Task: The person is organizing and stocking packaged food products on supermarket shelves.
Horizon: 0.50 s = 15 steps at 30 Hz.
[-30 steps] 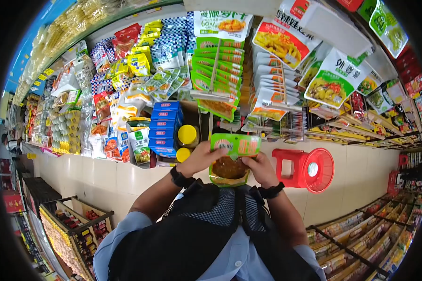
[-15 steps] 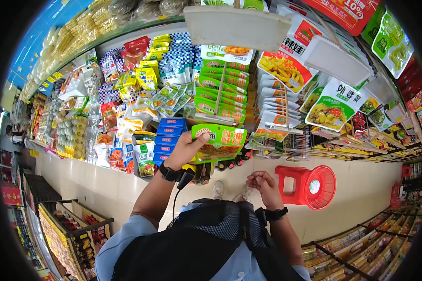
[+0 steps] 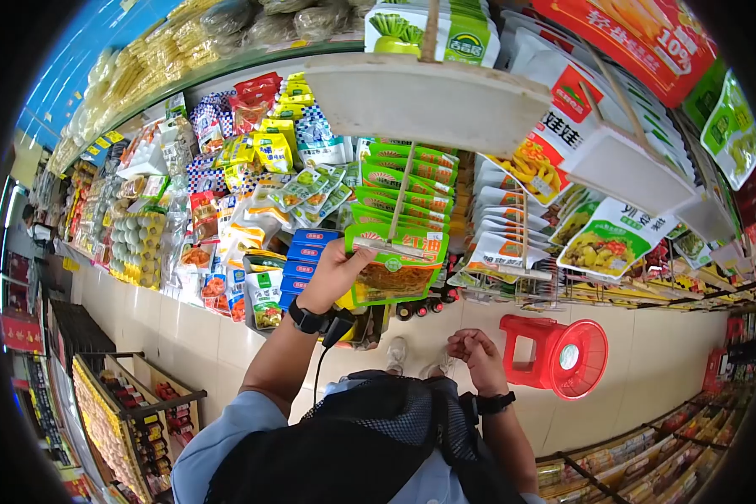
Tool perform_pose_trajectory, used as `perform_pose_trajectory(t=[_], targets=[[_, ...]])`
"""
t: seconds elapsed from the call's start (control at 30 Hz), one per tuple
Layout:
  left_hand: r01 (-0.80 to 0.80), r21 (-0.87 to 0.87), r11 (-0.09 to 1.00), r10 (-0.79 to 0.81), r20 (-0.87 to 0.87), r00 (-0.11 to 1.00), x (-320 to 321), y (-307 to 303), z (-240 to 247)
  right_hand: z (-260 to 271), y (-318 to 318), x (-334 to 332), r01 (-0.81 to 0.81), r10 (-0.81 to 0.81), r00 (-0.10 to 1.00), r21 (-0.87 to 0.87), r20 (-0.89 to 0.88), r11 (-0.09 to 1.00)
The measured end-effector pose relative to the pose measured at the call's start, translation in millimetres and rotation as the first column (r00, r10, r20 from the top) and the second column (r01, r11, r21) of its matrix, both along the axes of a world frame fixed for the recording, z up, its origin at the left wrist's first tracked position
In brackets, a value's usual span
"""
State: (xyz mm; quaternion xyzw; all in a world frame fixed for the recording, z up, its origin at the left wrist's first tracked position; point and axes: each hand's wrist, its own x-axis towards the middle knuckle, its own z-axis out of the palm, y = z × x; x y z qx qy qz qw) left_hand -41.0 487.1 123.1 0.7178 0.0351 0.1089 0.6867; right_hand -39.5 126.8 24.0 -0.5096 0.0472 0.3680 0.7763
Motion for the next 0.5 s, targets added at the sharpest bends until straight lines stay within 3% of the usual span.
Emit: perform_pose_trajectory(t=[0.17,0.27,0.3,0.4,0.5], targets=[[-0.055,-0.014,0.998,0.055,-0.044,0.998,2.5,-1.2,0.9,-0.3,6.8,8.3,-0.046,0.046,0.999,-0.011,-0.004,0.999],[-0.037,0.140,0.989,0.051,-0.098,0.994,13.6,4.9,1.8,1.6,11.2,12.7,-0.076,0.076,0.997,-0.033,-0.014,0.997],[-0.109,0.136,0.985,0.111,-0.002,0.994,17.6,-3.5,7.6,1.8,12.6,14.0,-0.082,0.082,0.997,-0.040,-0.016,0.996],[-0.221,0.202,0.954,0.216,0.046,0.975,28.1,-10.0,5.6,3.4,15.1,15.5,-0.097,0.096,0.995,-0.056,-0.013,0.994],[-0.250,0.092,0.964,0.248,0.029,0.968,39.1,-10.8,-2.8,6.2,16.2,15.6,-0.101,0.102,0.995,-0.061,0.011,0.993]])
